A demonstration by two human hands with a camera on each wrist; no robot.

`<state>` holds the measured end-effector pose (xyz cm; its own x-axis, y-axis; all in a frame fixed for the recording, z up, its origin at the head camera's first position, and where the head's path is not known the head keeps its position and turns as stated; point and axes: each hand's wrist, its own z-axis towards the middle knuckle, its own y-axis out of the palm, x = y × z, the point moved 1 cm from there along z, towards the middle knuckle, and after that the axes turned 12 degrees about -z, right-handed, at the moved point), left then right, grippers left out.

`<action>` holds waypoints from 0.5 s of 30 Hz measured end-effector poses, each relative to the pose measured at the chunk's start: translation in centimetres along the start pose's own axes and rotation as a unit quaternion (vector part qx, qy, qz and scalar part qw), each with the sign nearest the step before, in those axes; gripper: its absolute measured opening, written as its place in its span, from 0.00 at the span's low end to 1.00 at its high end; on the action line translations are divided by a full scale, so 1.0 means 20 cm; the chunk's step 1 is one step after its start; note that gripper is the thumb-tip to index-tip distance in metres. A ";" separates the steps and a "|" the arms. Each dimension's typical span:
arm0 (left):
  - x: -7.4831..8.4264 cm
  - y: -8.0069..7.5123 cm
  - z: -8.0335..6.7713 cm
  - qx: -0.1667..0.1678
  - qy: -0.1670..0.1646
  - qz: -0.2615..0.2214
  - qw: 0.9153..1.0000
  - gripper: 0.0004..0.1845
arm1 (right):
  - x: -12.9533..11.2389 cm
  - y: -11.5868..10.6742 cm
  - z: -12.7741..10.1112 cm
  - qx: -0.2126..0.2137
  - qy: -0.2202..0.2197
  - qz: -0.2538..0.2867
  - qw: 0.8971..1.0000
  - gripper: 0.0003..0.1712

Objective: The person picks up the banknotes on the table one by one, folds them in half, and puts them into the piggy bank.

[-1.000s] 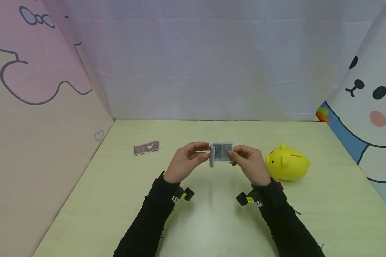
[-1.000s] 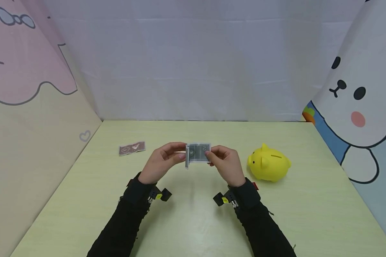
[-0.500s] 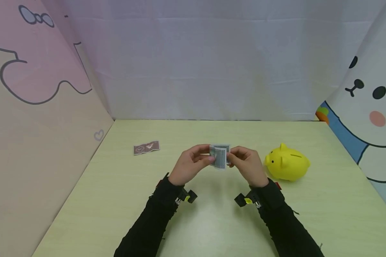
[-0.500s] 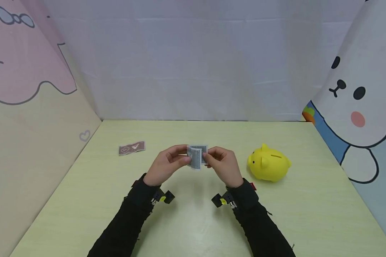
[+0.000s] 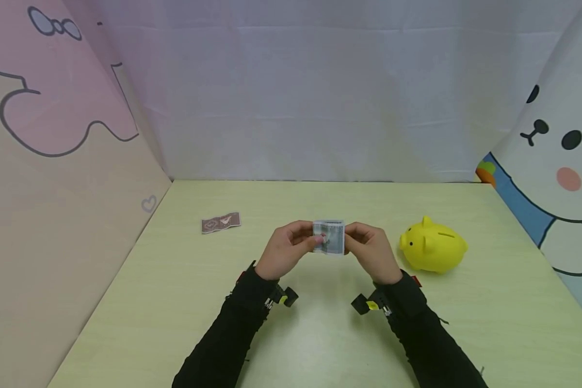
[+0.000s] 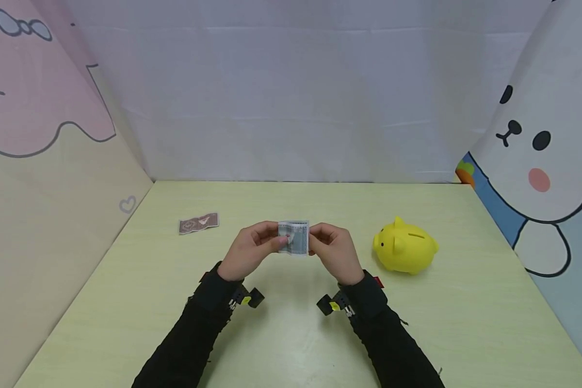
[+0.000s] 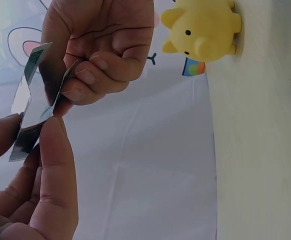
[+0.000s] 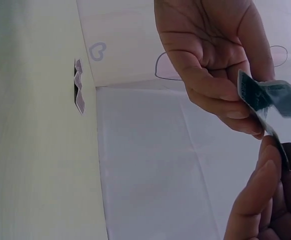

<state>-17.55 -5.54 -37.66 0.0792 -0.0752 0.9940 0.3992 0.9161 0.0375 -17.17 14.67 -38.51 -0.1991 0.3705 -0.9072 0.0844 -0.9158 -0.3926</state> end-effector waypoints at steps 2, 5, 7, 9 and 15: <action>0.00 0.00 0.00 0.000 0.001 -0.003 1.000 0.17 | 0.00 0.00 0.00 -0.001 0.003 0.000 1.000 0.10; 0.00 0.00 0.00 0.003 -0.002 -0.004 1.000 0.17 | 0.00 0.00 0.00 -0.004 0.004 0.002 1.000 0.10; 0.00 0.00 0.00 0.005 -0.003 -0.004 1.000 0.16 | 0.00 0.00 0.00 -0.006 0.004 0.005 1.000 0.10; 0.00 0.00 0.01 0.006 -0.002 -0.002 1.000 0.16 | 0.00 0.00 0.00 -0.010 0.005 0.008 1.000 0.10; 0.00 -0.01 0.00 0.013 0.002 -0.005 1.000 0.15 | 0.00 -0.01 0.00 -0.024 0.006 0.020 1.000 0.14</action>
<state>-17.68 -5.63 -37.68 0.0787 -0.0864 0.9931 0.3754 0.9255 0.0508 -17.18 14.81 -38.43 -0.1839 0.3366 -0.9235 0.1384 -0.9213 -0.3634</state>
